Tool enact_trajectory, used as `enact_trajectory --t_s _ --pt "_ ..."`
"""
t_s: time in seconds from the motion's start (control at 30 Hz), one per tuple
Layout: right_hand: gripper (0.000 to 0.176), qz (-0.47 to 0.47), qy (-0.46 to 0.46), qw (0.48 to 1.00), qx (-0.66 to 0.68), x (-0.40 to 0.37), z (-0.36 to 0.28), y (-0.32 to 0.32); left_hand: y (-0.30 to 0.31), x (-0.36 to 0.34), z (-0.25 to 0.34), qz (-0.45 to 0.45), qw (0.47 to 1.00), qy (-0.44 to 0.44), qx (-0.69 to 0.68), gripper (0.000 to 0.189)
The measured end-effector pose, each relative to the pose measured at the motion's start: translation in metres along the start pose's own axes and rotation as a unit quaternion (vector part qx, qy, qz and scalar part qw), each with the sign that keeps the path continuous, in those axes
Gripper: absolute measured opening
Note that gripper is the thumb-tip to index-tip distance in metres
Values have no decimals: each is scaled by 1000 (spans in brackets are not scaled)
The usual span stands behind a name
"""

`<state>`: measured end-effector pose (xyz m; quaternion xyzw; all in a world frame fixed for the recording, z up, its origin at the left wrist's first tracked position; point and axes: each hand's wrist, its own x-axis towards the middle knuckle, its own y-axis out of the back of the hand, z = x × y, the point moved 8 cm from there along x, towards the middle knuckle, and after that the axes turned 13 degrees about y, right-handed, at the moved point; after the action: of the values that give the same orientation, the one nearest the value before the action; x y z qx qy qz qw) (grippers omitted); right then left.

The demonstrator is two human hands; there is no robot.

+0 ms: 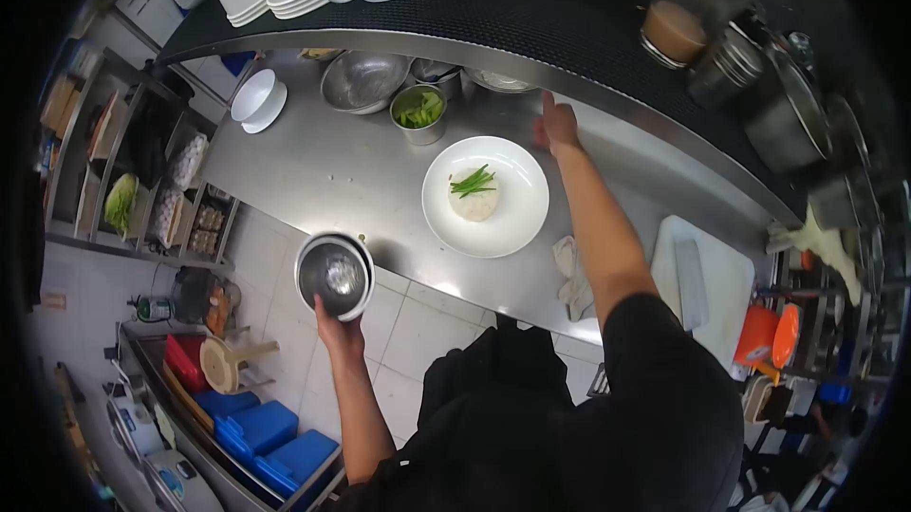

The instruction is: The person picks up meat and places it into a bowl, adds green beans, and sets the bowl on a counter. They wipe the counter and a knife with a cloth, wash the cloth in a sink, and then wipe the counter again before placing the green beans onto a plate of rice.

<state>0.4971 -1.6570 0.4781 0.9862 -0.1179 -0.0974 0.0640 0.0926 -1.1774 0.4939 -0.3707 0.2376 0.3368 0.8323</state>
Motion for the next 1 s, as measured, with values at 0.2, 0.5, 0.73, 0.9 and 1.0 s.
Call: enact_trajectory --t_s 0.2,0.5,0.73,0.9,1.0 --pt "42 -16 0 989 147 63 9 -61 -64 58 4 22 997 -53 -44 62" --pt "21 194 30 894 402 -22 117 320 -64 71 10 -23 1000 -7 12 55" --pt "32 330 11 866 376 -3 243 587 -22 53 36 66 997 -42 -2 57" --pt "36 387 -59 841 373 -44 197 532 -2 31 58 92 993 -60 -42 56" --pt "39 228 -129 898 354 -67 201 489 18 38 76 109 990 -68 -56 55"
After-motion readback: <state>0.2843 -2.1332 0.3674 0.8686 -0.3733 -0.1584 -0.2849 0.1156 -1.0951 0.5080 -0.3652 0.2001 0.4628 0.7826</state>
